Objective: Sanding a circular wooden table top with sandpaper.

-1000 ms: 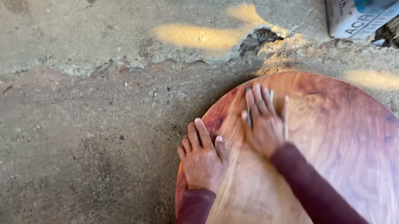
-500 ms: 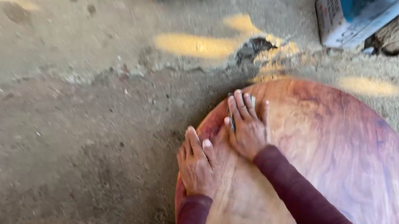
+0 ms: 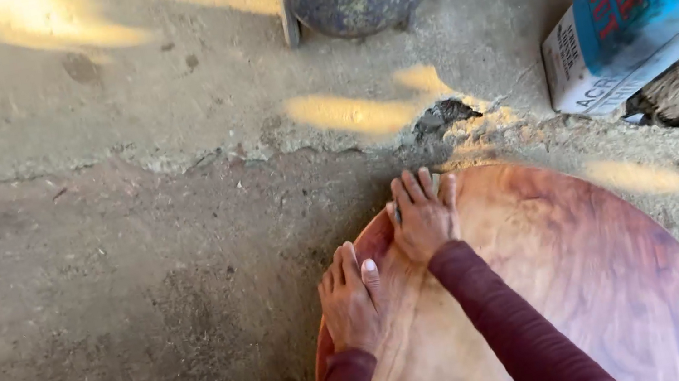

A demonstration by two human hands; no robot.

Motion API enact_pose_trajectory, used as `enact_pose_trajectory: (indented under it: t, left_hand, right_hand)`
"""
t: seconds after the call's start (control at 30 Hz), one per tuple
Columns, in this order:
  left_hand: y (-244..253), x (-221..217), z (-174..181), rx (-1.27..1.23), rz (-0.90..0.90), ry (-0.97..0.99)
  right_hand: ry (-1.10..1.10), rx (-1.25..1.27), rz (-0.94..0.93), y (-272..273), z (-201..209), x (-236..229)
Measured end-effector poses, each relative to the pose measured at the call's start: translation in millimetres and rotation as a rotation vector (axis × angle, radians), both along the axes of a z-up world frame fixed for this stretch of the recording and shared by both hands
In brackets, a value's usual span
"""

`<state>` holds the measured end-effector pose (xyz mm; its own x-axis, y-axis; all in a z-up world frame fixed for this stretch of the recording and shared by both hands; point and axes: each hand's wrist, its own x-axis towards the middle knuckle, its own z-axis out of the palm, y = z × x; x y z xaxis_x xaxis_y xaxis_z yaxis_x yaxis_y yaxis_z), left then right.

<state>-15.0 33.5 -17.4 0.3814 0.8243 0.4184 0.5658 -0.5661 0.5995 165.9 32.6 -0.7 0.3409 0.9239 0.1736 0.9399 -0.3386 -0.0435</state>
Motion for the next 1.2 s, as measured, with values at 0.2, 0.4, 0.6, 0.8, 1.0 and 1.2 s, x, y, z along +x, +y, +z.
enact_pose_trajectory:
  t: [0.2, 0.4, 0.6, 0.8, 1.0, 1.2]
  left_hand:
    - [-10.7, -1.2, 2.4, -0.046, -0.025, -0.079]
    - [-4.6, -2.7, -12.0, -0.023, -0.003, -0.114]
    - [-8.2, 1.2, -1.6, 0.028, 0.053, -0.067]
    - [-13.5, 1.8, -16.3, 0.076, 0.017, -0.044]
    - [-12.8, 3.9, 10.6, 0.014, 0.064, 0.030]
    - [-9.2, 7.4, 3.9, -0.008, 0.087, 0.064]
  right_hand:
    - [-0.041, 0.217, 0.386, -32.1, -31.3, -27.4]
    - [-0.031, -0.359, -0.201, -32.0, 8.8, 109.6]
    - [-0.292, -0.431, -0.170, -55.3, -24.3, 116.1]
    - [-0.076, -0.003, -0.193, -51.3, -44.1, 103.0]
    - [-0.020, -0.051, -0.222, -92.7, -37.3, 89.8]
    - [-0.002, 0.123, 0.086, -152.1, -27.4, -4.1]
